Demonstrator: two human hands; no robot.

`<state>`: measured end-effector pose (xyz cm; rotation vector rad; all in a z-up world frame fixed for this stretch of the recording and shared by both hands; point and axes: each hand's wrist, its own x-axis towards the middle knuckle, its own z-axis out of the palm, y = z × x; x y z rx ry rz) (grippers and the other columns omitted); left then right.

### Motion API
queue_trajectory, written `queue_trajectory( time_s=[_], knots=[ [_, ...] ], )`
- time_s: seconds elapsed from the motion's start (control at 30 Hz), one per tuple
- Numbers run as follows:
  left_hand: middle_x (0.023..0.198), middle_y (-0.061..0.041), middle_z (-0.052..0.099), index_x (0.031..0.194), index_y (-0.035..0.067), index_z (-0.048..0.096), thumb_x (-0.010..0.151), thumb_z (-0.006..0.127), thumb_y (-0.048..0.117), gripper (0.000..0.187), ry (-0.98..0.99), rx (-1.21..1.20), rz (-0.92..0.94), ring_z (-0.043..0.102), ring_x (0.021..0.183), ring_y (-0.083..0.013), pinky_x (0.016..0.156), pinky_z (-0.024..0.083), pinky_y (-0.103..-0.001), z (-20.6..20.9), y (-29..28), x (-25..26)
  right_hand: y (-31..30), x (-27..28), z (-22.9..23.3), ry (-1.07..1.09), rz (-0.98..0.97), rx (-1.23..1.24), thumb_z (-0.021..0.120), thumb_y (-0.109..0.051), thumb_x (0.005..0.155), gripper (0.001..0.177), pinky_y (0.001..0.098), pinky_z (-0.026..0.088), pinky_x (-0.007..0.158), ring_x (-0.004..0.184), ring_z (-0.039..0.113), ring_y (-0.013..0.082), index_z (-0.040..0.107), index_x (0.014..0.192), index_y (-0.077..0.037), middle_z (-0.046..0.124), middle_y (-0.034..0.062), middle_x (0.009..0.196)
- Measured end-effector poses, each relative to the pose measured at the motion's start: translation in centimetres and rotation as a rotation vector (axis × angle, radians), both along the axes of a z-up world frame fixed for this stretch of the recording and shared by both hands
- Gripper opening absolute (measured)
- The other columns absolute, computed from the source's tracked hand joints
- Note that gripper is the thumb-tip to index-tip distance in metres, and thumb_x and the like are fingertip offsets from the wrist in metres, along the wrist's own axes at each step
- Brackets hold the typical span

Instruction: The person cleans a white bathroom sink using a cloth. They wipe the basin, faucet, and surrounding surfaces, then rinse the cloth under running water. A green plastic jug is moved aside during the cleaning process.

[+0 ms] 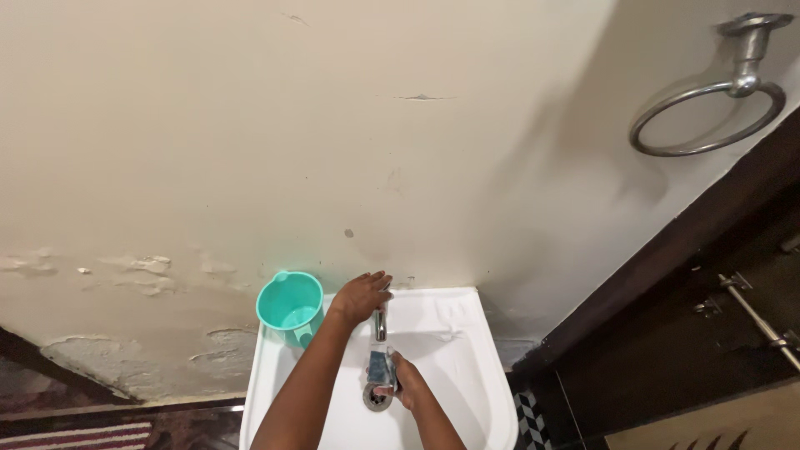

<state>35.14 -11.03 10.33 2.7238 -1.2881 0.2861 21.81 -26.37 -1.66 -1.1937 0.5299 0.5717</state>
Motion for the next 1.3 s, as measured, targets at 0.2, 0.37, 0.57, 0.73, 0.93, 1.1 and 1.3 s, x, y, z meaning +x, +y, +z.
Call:
queue_trajectory(
  time_s=[0.2, 0.37, 0.57, 0.73, 0.93, 1.1, 1.3],
  knots=[
    [0.103, -0.014, 0.068, 0.078, 0.011, 0.079, 0.079, 0.08, 0.027, 0.016, 0.005, -0.25, 0.184, 0.061, 0.102, -0.0304, 0.082, 0.057, -0.042, 0.1, -2.8, -1.3, 0.4, 1.5, -0.7, -0.032, -0.013, 0.083, 0.048, -0.022, 0.1, 0.036, 0.0432, 0.066, 0.078, 0.097, 0.074, 0.0224, 0.062, 0.128, -0.006, 0.075, 0.0111, 0.111],
    [0.09, -0.015, 0.071, 0.08, 0.013, 0.081, 0.084, 0.077, 0.023, 0.011, -0.001, -0.369, 0.377, 0.063, 0.099, -0.0299, 0.082, 0.056, -0.042, -1.8, -5.3, -0.6, 1.1, 3.0, -1.7, -0.145, 0.085, -0.051, 0.057, -0.014, 0.097, 0.033, 0.0341, 0.062, 0.079, 0.096, 0.072, 0.0199, 0.061, 0.128, -0.003, 0.072, 0.0109, 0.114],
    [0.108, -0.017, 0.071, 0.095, 0.008, 0.079, 0.086, 0.076, 0.03, 0.024, 0.046, -0.428, 0.477, 0.061, 0.104, -0.0331, 0.084, 0.055, -0.044, 0.0, -5.3, -2.6, 1.3, 4.6, -2.5, -0.253, 0.213, -0.195, 0.064, -0.019, 0.099, 0.032, 0.0318, 0.058, 0.075, 0.087, 0.067, 0.0151, 0.061, 0.124, 0.002, 0.07, 0.0107, 0.108],
    [0.14, -0.026, 0.059, 0.129, -0.002, 0.062, 0.092, 0.068, 0.019, 0.043, 0.02, -0.866, 0.369, 0.056, 0.117, -0.0433, 0.098, 0.046, -0.051, -1.5, -1.8, -6.4, 1.7, 4.5, -2.9, -0.279, 0.259, -0.595, 0.056, -0.025, 0.102, 0.029, 0.0397, 0.055, 0.068, 0.077, 0.064, 0.0221, 0.064, 0.114, 0.0, 0.07, 0.0128, 0.096],
    [0.114, -0.021, 0.076, 0.133, 0.01, 0.065, 0.101, 0.056, 0.035, 0.042, 0.569, -0.954, 0.902, 0.073, 0.11, -0.0328, 0.095, 0.058, -0.041, -11.2, 0.6, -11.2, 2.1, 4.6, -4.3, -0.771, 0.405, -1.132, 0.051, -0.033, 0.105, 0.036, 0.0434, 0.055, 0.078, 0.084, 0.07, 0.0327, 0.075, 0.104, -0.006, 0.074, 0.0188, 0.095],
    [0.118, -0.012, 0.067, 0.14, 0.016, 0.052, 0.102, 0.044, 0.051, 0.052, 1.32, -1.3, 0.894, 0.068, 0.11, -0.0274, 0.09, 0.061, -0.043, -16.0, -0.6, -11.1, 1.7, 5.4, -3.1, -0.709, 0.417, -0.831, 0.049, -0.029, 0.106, 0.036, 0.0423, 0.056, 0.084, 0.091, 0.073, 0.0321, 0.074, 0.105, -0.004, 0.075, 0.0209, 0.099],
    [0.115, -0.013, 0.071, 0.133, 0.01, 0.059, 0.099, 0.047, 0.026, 0.04, 1.337, -1.489, 0.788, 0.074, 0.099, -0.0282, 0.083, 0.065, -0.044, -17.1, -1.8, -12.3, 1.3, 5.3, -2.2, -0.513, 0.315, -0.479, 0.049, -0.01, 0.101, 0.028, 0.0328, 0.06, 0.087, 0.097, 0.073, 0.019, 0.076, 0.108, -0.005, 0.078, 0.0117, 0.108]
  ],
)
